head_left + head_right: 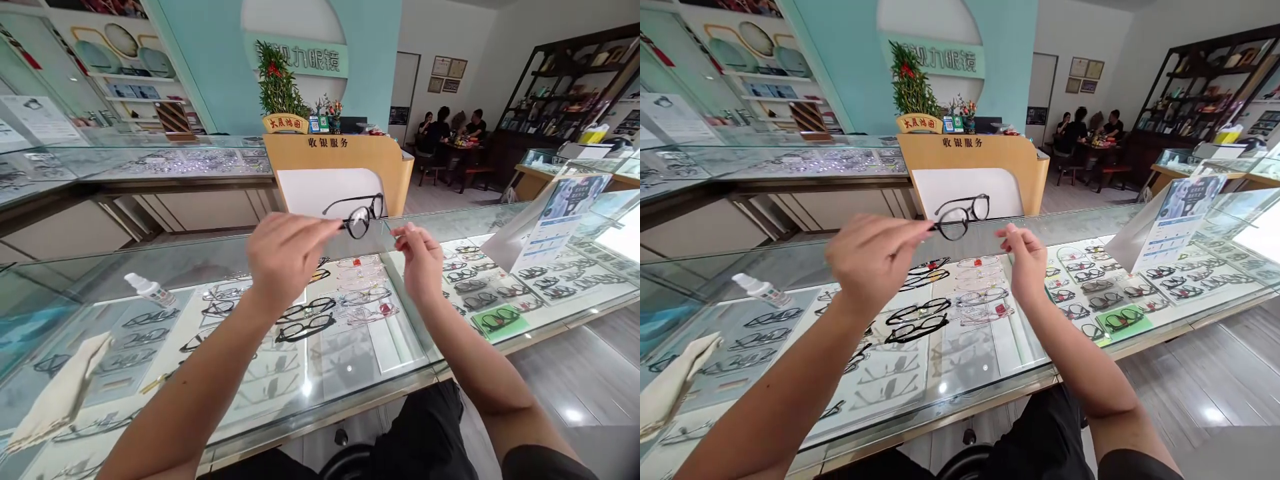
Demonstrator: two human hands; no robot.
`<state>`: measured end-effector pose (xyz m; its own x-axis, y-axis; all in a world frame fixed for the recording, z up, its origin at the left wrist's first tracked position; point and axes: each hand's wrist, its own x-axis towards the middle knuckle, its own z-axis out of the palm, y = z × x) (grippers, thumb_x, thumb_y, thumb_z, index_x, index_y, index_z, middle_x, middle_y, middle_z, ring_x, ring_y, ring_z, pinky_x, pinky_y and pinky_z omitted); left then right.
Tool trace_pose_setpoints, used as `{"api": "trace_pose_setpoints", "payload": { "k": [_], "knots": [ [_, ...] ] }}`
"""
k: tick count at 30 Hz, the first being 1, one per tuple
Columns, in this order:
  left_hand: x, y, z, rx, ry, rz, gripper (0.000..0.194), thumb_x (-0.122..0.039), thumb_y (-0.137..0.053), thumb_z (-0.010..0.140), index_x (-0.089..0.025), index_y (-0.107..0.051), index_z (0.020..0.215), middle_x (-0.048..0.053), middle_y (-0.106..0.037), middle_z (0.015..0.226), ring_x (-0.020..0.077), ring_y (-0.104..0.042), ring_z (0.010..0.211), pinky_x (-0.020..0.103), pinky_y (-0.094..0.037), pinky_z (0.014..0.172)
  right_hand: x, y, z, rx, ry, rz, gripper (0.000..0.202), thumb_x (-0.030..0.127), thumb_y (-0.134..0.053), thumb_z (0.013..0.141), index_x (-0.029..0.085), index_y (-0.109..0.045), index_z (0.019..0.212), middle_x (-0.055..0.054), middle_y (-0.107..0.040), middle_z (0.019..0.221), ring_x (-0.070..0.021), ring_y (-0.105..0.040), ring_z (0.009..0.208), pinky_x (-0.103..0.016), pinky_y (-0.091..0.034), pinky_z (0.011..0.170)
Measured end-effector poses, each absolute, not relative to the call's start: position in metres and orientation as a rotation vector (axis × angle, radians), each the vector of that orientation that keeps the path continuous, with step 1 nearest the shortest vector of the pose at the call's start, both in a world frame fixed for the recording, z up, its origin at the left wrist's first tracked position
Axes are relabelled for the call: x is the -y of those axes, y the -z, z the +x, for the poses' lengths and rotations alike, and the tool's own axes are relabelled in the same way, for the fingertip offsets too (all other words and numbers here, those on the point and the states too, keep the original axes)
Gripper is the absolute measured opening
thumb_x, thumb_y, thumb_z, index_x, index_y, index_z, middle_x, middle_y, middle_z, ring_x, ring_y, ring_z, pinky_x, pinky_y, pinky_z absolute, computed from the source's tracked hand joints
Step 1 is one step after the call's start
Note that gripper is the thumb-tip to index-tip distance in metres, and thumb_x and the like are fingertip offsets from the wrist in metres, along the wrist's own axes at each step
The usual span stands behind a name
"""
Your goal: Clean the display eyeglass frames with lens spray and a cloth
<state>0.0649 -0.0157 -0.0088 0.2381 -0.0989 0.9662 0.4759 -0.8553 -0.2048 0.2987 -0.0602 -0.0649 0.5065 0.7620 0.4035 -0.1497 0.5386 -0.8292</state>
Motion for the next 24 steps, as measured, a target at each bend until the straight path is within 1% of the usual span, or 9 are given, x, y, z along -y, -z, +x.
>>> {"api": "trace_pose_setpoints", "payload": {
  "k": [3, 6, 9, 11, 12, 14, 17, 20, 24],
  "knots": [
    [0.015, -0.010, 0.041, 0.437, 1.915, -2.035, 0.017, -0.019, -0.085, 0.097, -0.030, -0.090, 0.109, 0.000, -0.086, 0.090, 0.0165, -0.080, 0.080, 0.032, -0.057, 0.069, 0.051, 0.072, 0.310, 0.979, -0.342, -0.898, 0.033, 0.053, -0.075, 0.099, 0.024, -0.076, 0.083, -0.003, -0.081, 0.091, -0.0169, -0.063, 0.078, -0.035, -0.052, 0.081],
    [0.011, -0.022, 0.016, 0.494, 2.098, -2.089, 0.017, -0.022, -0.089, 0.095, -0.034, -0.091, 0.107, -0.002, -0.085, 0.088, 0.0141, -0.077, 0.077, 0.030, -0.057, 0.066, 0.040, 0.067, 0.309, 1.127, -0.103, -0.917, 0.027, 0.049, -0.072, 0.102, 0.024, -0.079, 0.095, -0.005, -0.082, 0.098, -0.0202, -0.070, 0.088, -0.037, -0.054, 0.083],
    [0.004, -0.026, -0.001, 0.503, 2.318, -2.139, 0.016, -0.026, -0.091, 0.094, -0.036, -0.091, 0.105, -0.002, -0.084, 0.088, 0.0112, -0.071, 0.068, 0.029, -0.056, 0.061, 0.036, 0.040, 0.290, 1.327, -0.005, -0.879, 0.025, 0.045, -0.071, 0.104, 0.028, -0.080, 0.120, -0.008, -0.083, 0.123, -0.0217, -0.075, 0.102, -0.040, -0.057, 0.087],
    [0.001, -0.028, -0.009, 0.514, 2.446, -2.145, 0.013, -0.030, -0.093, 0.092, -0.036, -0.092, 0.103, -0.002, -0.084, 0.088, 0.0104, -0.069, 0.065, 0.027, -0.057, 0.058, 0.037, 0.014, 0.271, 1.465, 0.011, -0.834, 0.035, 0.043, -0.073, 0.103, 0.032, -0.076, 0.136, -0.008, -0.081, 0.137, -0.0236, -0.077, 0.114, -0.041, -0.060, 0.089],
    [-0.001, -0.029, -0.012, 0.529, 2.482, -2.138, 0.012, -0.033, -0.095, 0.091, -0.036, -0.091, 0.102, -0.002, -0.084, 0.088, 0.0107, -0.070, 0.066, 0.027, -0.058, 0.059, 0.038, 0.001, 0.261, 1.515, 0.019, -0.801, 0.038, 0.043, -0.072, 0.103, 0.033, -0.074, 0.140, -0.007, -0.081, 0.137, -0.0243, -0.077, 0.118, -0.041, -0.061, 0.090],
    [-0.001, -0.031, -0.016, 0.562, 2.527, -2.098, 0.014, -0.040, -0.096, 0.089, -0.034, -0.091, 0.101, -0.001, -0.083, 0.087, 0.0124, -0.072, 0.069, 0.029, -0.061, 0.062, 0.037, -0.020, 0.245, 1.524, 0.041, -0.742, 0.034, 0.043, -0.069, 0.105, 0.034, -0.075, 0.138, -0.006, -0.083, 0.132, -0.0240, -0.077, 0.117, -0.043, -0.062, 0.092],
    [0.001, -0.034, -0.022, 0.563, 2.586, -2.028, 0.019, -0.044, -0.096, 0.089, -0.033, -0.091, 0.103, 0.000, -0.083, 0.089, 0.0142, -0.076, 0.076, 0.030, -0.065, 0.068, 0.034, -0.036, 0.229, 1.447, 0.045, -0.673, 0.025, 0.042, -0.070, 0.106, 0.033, -0.081, 0.126, -0.004, -0.085, 0.119, -0.0230, -0.079, 0.111, -0.044, -0.064, 0.095],
    [0.003, -0.035, -0.022, 0.555, 2.616, -2.016, 0.017, -0.041, -0.094, 0.091, -0.031, -0.091, 0.105, 0.001, -0.085, 0.092, 0.0142, -0.078, 0.078, 0.029, -0.067, 0.071, 0.027, -0.036, 0.223, 1.374, -0.059, -0.602, 0.020, 0.040, -0.076, 0.102, 0.031, -0.082, 0.119, -0.003, -0.084, 0.112, -0.0218, -0.080, 0.106, -0.043, -0.066, 0.096],
    [0.004, -0.033, -0.016, 0.547, 2.626, -2.003, 0.016, -0.036, -0.092, 0.094, -0.029, -0.090, 0.108, 0.001, -0.085, 0.092, 0.0133, -0.080, 0.080, 0.026, -0.065, 0.071, 0.021, -0.028, 0.218, 1.318, -0.221, -0.536, 0.019, 0.039, -0.080, 0.100, 0.031, -0.080, 0.117, -0.002, -0.084, 0.107, -0.0210, -0.082, 0.104, -0.042, -0.068, 0.097]
  ]
}}
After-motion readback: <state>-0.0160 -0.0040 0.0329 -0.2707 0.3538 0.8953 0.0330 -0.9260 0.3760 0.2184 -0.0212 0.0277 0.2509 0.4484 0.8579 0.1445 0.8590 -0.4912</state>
